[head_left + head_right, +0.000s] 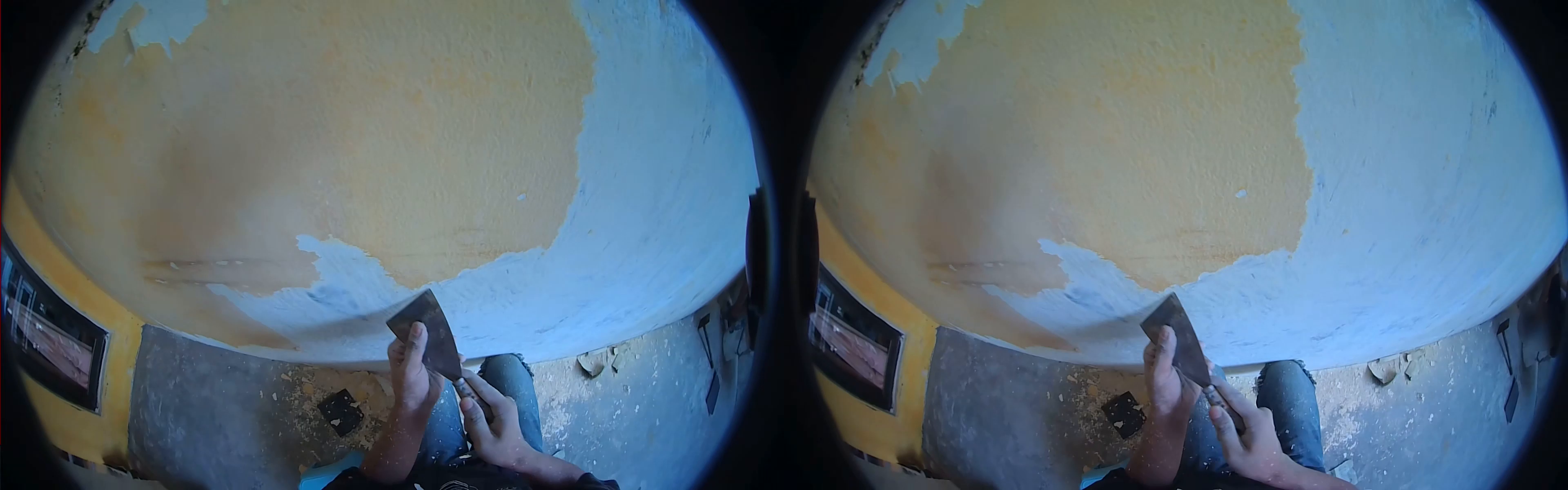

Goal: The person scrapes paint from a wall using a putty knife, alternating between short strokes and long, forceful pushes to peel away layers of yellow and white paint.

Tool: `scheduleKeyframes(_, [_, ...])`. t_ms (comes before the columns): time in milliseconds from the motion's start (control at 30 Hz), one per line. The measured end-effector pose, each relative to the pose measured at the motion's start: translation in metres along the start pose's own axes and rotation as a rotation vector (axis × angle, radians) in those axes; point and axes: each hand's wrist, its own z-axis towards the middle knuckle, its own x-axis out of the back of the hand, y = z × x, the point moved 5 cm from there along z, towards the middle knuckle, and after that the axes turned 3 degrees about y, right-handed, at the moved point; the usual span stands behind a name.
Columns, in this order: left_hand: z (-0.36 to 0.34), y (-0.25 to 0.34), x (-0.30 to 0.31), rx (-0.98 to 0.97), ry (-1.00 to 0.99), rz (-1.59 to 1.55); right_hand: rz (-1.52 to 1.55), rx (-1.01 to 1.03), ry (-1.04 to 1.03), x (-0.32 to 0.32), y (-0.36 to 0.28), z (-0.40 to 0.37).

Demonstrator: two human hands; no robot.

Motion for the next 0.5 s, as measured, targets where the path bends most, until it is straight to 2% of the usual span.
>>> scheduleKeyframes(67, [0.009, -0.005, 0.001, -0.029, -0.017, 0.01, -0.069, 0.053, 0.008, 0.007, 0.009, 0.005])
scheduleKeyframes(167, [0.015, 0.0, 0.004, -0.084, -0.015, 0.027, -0.007, 0.058, 0.066, -0.001, 0.02, 0.016])
scheduleKeyframes(233, [0.008, 0.005, -0.002, -0.069, -0.048, 0.037, -0.08, 0.109, 0.032, 0.005, 0.007, 0.012])
scheduleKeyframes(300, [0.004, 0.002, -0.001, -0.018, 0.051, 0.031, -0.018, 0.1, 0.019, 0.006, 0.002, 0.007])
scheduleKeyframes(333, [0.012, 0.003, -0.002, -0.046, -0.013, 0.017, -0.054, 0.087, 0.025, 0.006, 0.003, 0.013])
scheduleKeyframes(500, [0.012, 0.025, 0.003, -0.097, -0.03, -0.035, -0.159, 0.133, -0.085, 0.0, -0.018, 0.021])
